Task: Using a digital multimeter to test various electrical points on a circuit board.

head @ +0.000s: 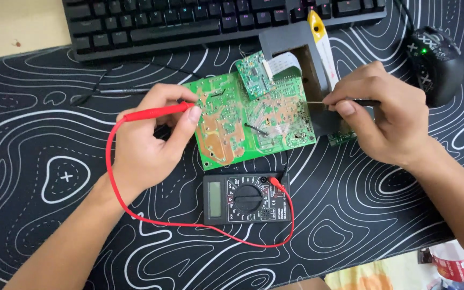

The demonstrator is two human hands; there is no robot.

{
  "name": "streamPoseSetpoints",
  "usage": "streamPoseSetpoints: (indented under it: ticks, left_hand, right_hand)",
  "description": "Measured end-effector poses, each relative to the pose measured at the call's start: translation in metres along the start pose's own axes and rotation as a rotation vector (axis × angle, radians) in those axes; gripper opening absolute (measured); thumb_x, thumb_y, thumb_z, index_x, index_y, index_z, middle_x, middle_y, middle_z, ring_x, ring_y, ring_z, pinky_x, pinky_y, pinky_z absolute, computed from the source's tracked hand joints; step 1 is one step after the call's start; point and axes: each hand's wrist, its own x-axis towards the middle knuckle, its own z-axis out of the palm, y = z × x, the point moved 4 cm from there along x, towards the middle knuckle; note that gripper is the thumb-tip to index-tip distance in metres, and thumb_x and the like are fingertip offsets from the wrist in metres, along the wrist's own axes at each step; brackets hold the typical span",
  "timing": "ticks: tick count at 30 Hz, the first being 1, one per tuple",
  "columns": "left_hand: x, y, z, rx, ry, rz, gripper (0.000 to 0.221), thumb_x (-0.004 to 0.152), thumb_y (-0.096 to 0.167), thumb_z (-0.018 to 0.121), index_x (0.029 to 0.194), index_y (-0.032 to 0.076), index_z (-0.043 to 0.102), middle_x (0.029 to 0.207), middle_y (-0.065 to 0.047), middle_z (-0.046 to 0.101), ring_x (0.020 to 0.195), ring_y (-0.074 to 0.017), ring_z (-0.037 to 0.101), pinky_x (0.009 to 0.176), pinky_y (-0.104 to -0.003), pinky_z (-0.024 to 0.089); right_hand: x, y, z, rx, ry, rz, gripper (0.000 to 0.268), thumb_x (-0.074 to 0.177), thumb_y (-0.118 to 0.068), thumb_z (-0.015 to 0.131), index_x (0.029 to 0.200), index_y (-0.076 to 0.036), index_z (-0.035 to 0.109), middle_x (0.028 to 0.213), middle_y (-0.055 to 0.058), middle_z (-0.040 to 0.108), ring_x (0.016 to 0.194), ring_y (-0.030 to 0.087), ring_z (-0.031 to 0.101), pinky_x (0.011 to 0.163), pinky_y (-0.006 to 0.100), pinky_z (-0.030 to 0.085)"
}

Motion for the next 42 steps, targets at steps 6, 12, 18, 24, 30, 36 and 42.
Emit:
streamPoseSetpoints:
  ticks: [6,12,18,24,30,36,42]
  left_hand:
    - [-0.002,-0.001,-0.001,0.029,-0.019,-0.047,0.014,0.117,0.020,0.069,0.126,0.009,0.068,0.093,0.003,0.074,0.072,-0.0090,0.071,0.074,-0.024,0.057]
    - [-0.004,-0.002,0.001,0.039,-0.011,-0.039,0.013,0.116,0.021,0.068,0.125,0.011,0.070,0.086,0.006,0.071,0.068,-0.0073,0.066,0.072,-0.024,0.054]
    - [-0.003,-0.003,0.002,0.029,0.015,-0.025,0.012,0.115,0.021,0.069,0.122,0.012,0.072,0.082,0.007,0.067,0.066,-0.0065,0.061,0.069,-0.024,0.050]
    - [-0.003,-0.002,0.002,0.025,0.027,-0.032,0.012,0.115,0.022,0.068,0.120,0.012,0.072,0.081,0.006,0.066,0.066,-0.0075,0.059,0.068,-0.024,0.050]
    - [-0.004,-0.003,0.003,0.010,0.014,-0.050,0.012,0.115,0.022,0.067,0.121,0.012,0.071,0.079,0.006,0.065,0.064,-0.0080,0.058,0.069,-0.025,0.051]
    - [-0.003,-0.002,0.003,0.000,0.004,-0.046,0.012,0.115,0.021,0.067,0.120,0.011,0.071,0.081,0.005,0.065,0.063,-0.0086,0.056,0.067,-0.025,0.050]
    - [-0.003,-0.004,0.003,0.017,0.007,-0.056,0.014,0.115,0.023,0.067,0.120,0.012,0.072,0.088,0.005,0.068,0.066,-0.0087,0.058,0.070,-0.025,0.051]
  right_hand:
    - [0.002,0.001,0.001,-0.005,-0.018,0.004,0.015,0.120,0.000,0.059,0.117,0.009,0.071,0.107,0.020,0.077,0.102,0.035,0.072,0.097,0.042,0.060]
    - [0.002,0.002,0.001,-0.013,0.003,-0.025,0.012,0.119,0.003,0.061,0.115,0.008,0.071,0.106,0.020,0.077,0.100,0.033,0.073,0.095,0.042,0.059]
    - [0.009,-0.001,0.001,-0.048,-0.033,0.014,0.013,0.120,-0.003,0.061,0.115,0.003,0.072,0.108,0.014,0.078,0.101,0.029,0.074,0.099,0.041,0.057]
    - [0.036,-0.003,-0.005,-0.010,-0.178,0.036,0.012,0.119,-0.007,0.058,0.117,0.000,0.068,0.111,0.011,0.078,0.102,0.029,0.075,0.098,0.041,0.060]
    - [0.048,-0.004,-0.003,0.027,-0.196,0.125,0.019,0.122,-0.015,0.054,0.118,0.000,0.066,0.113,0.013,0.073,0.101,0.027,0.069,0.096,0.040,0.055]
    - [0.042,-0.005,-0.005,-0.017,-0.166,0.151,0.020,0.122,-0.015,0.056,0.122,0.000,0.069,0.125,0.017,0.063,0.122,0.032,0.066,0.110,0.045,0.055]
    - [0.040,-0.007,-0.005,-0.046,-0.164,0.130,0.020,0.121,-0.015,0.056,0.122,-0.001,0.070,0.126,0.017,0.064,0.123,0.033,0.067,0.109,0.046,0.056]
